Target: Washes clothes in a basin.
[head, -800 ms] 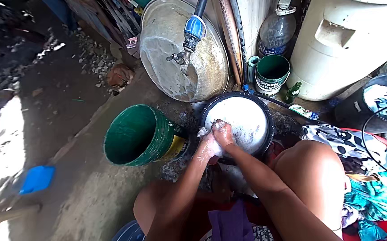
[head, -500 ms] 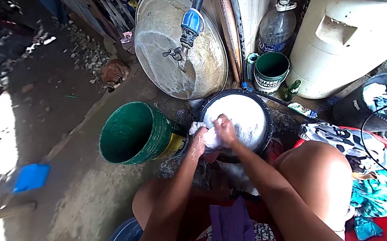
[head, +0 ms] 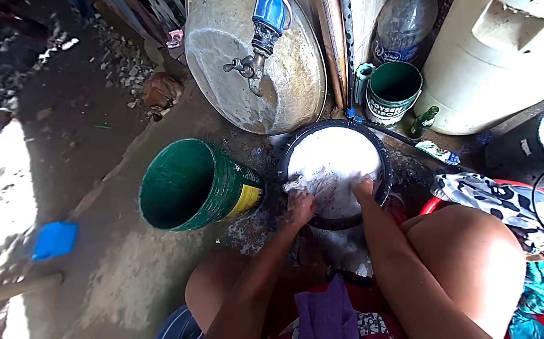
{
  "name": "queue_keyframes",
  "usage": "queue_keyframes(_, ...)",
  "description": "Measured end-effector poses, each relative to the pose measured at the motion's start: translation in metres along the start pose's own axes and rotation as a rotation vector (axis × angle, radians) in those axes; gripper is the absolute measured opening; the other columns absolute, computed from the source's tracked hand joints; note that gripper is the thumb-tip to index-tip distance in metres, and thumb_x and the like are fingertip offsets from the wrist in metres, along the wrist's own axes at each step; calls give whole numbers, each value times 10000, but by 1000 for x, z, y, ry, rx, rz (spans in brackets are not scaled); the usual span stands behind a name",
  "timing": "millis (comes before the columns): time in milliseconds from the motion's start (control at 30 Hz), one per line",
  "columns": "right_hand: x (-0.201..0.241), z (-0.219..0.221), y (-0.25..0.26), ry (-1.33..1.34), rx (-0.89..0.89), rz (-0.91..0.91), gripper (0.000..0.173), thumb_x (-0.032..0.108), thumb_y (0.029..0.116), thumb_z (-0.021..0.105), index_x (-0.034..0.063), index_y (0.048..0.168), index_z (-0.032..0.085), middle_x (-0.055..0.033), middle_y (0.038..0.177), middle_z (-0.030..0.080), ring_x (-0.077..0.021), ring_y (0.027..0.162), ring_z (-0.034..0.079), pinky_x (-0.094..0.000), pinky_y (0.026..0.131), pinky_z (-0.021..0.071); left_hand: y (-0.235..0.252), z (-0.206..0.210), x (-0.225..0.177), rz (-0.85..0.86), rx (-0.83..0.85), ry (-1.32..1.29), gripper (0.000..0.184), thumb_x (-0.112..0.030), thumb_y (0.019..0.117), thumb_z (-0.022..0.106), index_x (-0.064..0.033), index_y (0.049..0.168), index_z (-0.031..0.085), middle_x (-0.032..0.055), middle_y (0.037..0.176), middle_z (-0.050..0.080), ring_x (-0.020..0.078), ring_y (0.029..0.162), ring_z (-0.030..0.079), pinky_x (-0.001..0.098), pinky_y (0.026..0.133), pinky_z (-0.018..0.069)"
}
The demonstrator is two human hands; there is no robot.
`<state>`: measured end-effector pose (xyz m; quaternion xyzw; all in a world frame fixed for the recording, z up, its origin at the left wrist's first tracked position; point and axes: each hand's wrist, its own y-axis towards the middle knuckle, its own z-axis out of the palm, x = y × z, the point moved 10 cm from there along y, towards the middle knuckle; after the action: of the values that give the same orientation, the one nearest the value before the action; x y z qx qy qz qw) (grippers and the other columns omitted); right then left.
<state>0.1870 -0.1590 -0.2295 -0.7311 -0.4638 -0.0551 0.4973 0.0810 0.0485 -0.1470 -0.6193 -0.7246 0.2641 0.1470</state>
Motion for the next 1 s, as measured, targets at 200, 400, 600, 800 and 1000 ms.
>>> queue_keyframes(200, 7, 16, 4, 74, 147, -84, 753, 453, 887, 786, -9, 1425, 530, -306, 1502, 443, -415, 1366, 497, -558, 1119, 437, 13, 21, -7, 43, 85, 86, 327, -199, 1033, 481, -39, 1261, 654, 189, 1382, 585, 370, 1366, 474, 586, 1143, 314)
queue_keyframes(400, -16, 54, -17, 144, 322, -88, 695, 503, 952, 690, -57, 1349, 581, -268, 1321, 628, -364, 1259, 605, -530, 1100, 458, 5, -25, 38, -79, -243, -947, 371, -203, 1088, 448, 87, 1279, 580, 250, 1267, 607, 283, 1177, 588, 436, 1043, 462)
queue_keyframes(600, -2, -19, -21, 87, -229, -7, 517, 317, 1012, 638, -13, 1399, 543, -251, 1382, 611, -377, 1318, 582, -547, 1104, 452, -4, -14, 83, -252, -189, -719, 496, -338, 889, 796, 46, 1173, 661, 222, 1157, 672, 299, 1101, 643, 476, 1012, 492)
queue_keyframes(800, 43, 44, -60, 167, 14, -300, 571, 468, 1084, 422, -3, 1135, 740, -238, 1206, 706, -378, 1197, 653, -581, 1058, 474, -8, -2, 77, -247, -300, -1255, 316, -39, 988, 589, 105, 1266, 542, 238, 1211, 593, 269, 1093, 599, 433, 971, 513)
queue_keyframes(1000, 151, 72, -181, 211, 156, -799, 591, 357, 1066, 336, -61, 981, 745, -228, 1057, 740, -364, 1083, 697, -570, 978, 504, -47, 5, 32, -319, -126, -1886, 350, -211, 1122, 194, -69, 1212, 501, 71, 917, 632, 159, 800, 618, 353, 713, 545)
